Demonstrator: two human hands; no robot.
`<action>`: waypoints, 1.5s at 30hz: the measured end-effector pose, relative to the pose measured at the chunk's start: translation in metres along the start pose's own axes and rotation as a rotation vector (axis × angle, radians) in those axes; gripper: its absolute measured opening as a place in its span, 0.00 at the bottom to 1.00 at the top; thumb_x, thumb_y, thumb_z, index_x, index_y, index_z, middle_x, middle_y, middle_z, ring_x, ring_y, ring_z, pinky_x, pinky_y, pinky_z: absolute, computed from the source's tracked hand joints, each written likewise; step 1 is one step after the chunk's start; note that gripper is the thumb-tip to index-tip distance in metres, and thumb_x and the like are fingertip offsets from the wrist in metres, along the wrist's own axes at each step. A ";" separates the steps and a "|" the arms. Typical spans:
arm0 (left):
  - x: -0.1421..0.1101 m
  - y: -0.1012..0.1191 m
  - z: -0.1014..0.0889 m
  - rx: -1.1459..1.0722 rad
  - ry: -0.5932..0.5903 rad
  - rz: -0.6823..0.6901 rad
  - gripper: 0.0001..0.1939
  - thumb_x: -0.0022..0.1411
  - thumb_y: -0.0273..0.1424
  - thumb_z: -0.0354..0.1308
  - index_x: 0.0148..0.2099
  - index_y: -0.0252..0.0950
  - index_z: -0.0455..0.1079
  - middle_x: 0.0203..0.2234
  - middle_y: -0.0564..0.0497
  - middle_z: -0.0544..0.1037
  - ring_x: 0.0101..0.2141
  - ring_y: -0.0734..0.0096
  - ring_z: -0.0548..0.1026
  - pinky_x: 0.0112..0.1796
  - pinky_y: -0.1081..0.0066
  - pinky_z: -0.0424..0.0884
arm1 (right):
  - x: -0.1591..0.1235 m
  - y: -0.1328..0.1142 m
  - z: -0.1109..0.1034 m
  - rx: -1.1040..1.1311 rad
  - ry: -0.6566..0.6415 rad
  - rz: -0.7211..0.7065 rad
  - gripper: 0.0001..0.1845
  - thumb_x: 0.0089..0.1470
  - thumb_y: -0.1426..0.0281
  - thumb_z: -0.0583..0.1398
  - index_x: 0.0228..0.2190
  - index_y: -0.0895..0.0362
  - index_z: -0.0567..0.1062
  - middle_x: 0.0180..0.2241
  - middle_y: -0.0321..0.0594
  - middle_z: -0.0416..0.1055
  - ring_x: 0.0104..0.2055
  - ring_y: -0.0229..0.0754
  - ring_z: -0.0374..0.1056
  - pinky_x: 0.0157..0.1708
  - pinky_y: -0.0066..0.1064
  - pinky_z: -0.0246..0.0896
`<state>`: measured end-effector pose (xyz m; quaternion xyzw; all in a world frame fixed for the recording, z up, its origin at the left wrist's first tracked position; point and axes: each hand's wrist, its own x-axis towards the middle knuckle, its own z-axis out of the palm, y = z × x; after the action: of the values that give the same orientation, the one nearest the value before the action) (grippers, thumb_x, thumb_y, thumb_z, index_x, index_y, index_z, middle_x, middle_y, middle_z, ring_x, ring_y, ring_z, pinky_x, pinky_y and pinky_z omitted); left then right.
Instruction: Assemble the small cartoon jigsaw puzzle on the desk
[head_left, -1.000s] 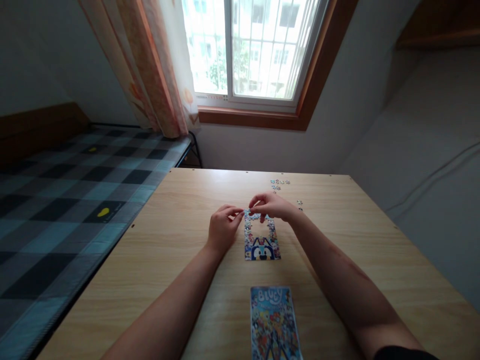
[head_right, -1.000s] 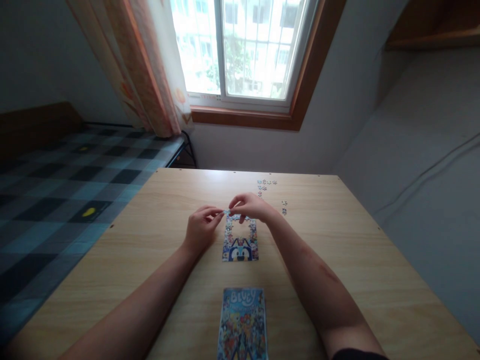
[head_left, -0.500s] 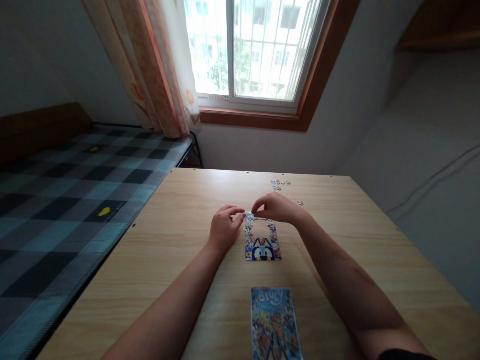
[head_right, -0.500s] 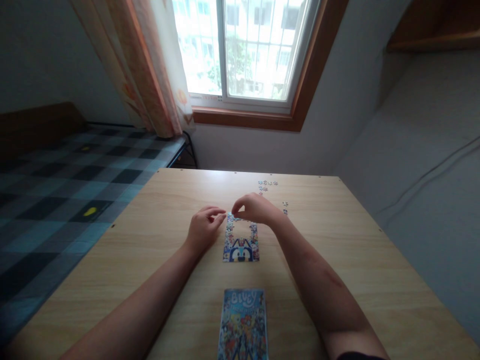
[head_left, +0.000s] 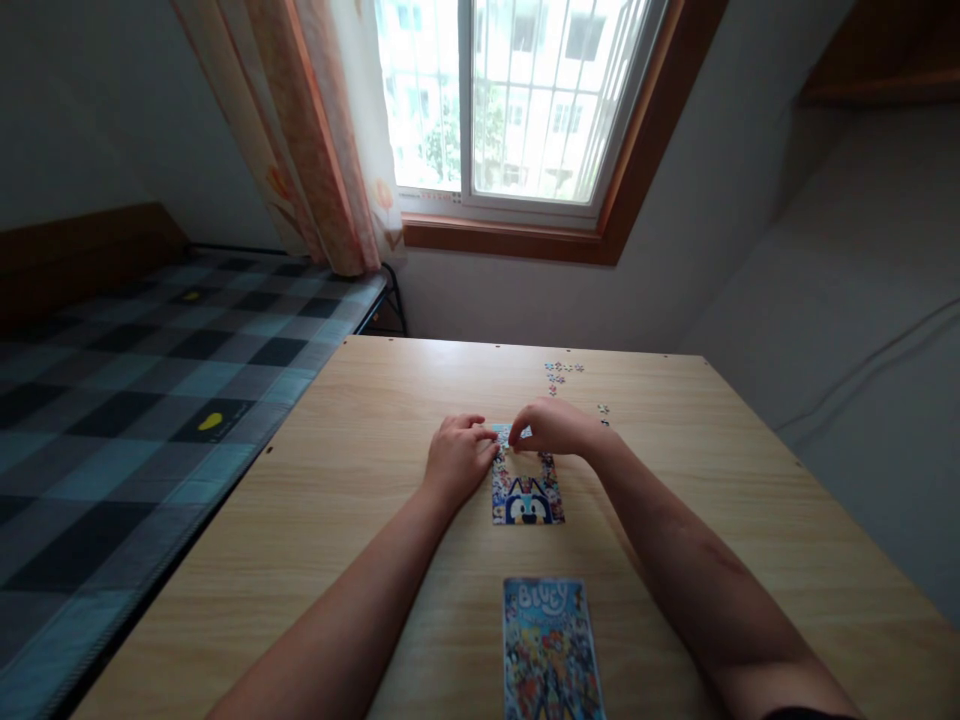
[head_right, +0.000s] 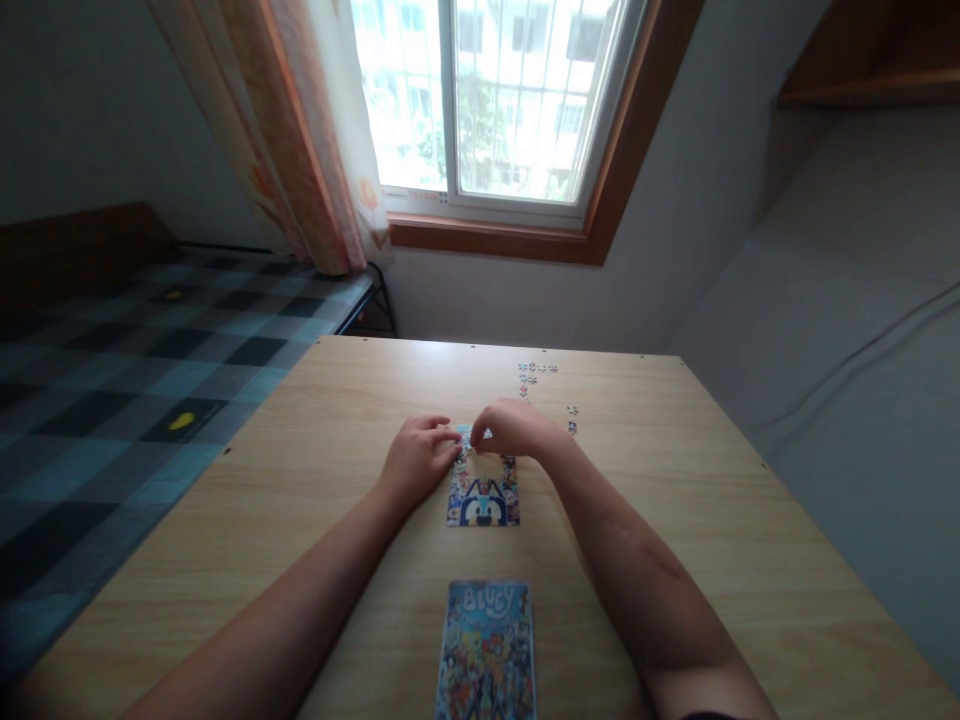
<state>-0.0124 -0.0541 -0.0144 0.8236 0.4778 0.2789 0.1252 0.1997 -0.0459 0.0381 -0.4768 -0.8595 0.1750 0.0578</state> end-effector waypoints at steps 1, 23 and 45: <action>0.000 0.001 0.000 0.001 -0.004 -0.003 0.08 0.60 0.32 0.66 0.41 0.41 0.84 0.47 0.45 0.81 0.49 0.53 0.74 0.54 0.54 0.70 | 0.000 0.000 0.000 -0.020 0.000 0.003 0.09 0.52 0.70 0.67 0.35 0.46 0.86 0.32 0.35 0.83 0.32 0.39 0.74 0.33 0.28 0.60; 0.001 -0.003 0.001 -0.080 0.037 -0.044 0.09 0.60 0.34 0.66 0.44 0.43 0.83 0.46 0.47 0.81 0.50 0.55 0.75 0.55 0.55 0.70 | 0.001 0.017 -0.001 0.060 0.147 -0.025 0.10 0.54 0.76 0.64 0.35 0.52 0.85 0.34 0.37 0.80 0.33 0.37 0.71 0.34 0.27 0.60; 0.000 -0.001 0.004 -0.012 -0.028 0.014 0.09 0.64 0.35 0.63 0.43 0.50 0.83 0.53 0.48 0.79 0.53 0.53 0.73 0.55 0.52 0.68 | 0.001 0.010 0.000 0.043 0.108 0.098 0.05 0.55 0.67 0.67 0.32 0.56 0.80 0.31 0.37 0.76 0.30 0.36 0.66 0.29 0.27 0.52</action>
<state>-0.0107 -0.0533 -0.0184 0.8300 0.4684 0.2712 0.1347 0.2069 -0.0401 0.0345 -0.5257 -0.8268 0.1701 0.1056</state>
